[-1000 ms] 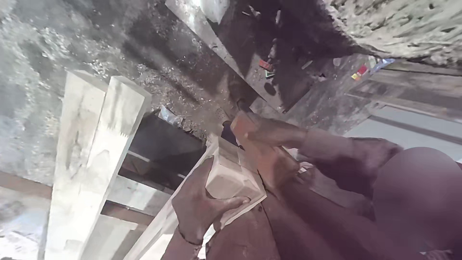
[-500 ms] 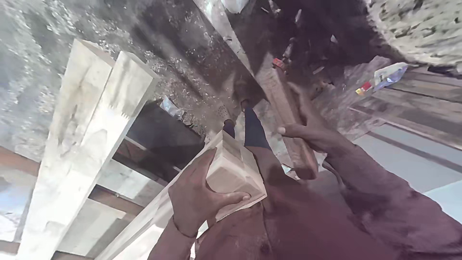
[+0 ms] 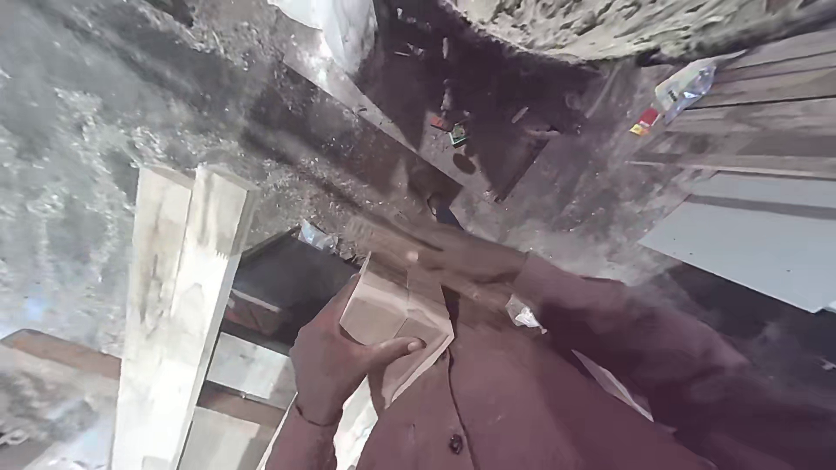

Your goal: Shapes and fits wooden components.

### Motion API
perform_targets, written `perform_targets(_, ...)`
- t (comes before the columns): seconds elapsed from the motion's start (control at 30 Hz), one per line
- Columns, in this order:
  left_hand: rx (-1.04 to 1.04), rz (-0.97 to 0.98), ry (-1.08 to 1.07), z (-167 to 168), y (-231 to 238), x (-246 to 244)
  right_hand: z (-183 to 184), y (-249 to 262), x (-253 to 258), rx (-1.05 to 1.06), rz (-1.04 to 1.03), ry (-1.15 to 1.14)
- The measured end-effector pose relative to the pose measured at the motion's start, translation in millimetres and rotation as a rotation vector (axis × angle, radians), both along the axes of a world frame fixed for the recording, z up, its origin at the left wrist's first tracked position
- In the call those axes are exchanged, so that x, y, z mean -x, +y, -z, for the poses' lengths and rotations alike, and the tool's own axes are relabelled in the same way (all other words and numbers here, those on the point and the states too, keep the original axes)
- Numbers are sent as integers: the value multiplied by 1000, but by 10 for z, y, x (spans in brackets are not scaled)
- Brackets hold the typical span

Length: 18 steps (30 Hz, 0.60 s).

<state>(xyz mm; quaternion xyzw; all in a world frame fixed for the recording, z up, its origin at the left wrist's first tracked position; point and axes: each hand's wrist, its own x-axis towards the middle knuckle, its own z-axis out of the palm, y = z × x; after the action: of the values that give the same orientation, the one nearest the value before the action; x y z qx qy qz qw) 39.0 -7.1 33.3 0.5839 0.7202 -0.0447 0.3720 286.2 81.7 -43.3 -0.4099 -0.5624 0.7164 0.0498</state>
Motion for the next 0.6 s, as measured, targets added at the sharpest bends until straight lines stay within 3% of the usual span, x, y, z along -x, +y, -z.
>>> perform_targets(0.1,15,-11,-22,3,-44,26,44,-55,-202,-137,60,-12)
perform_targets(0.2,47,-23,-40,2,-26,53,328,-552,-5,-218,118,80)
perform_targets(0.33,67,15,-13,-23,-17,67,-174,-429,141,2,10,18)
perform_targets(0.5,10,49,-66,8,-30,100,-329,-222,64,-164,87,37)
perform_targets(0.6,-3,46,-63,12,-6,77,-367,-387,233,-80,61,50)
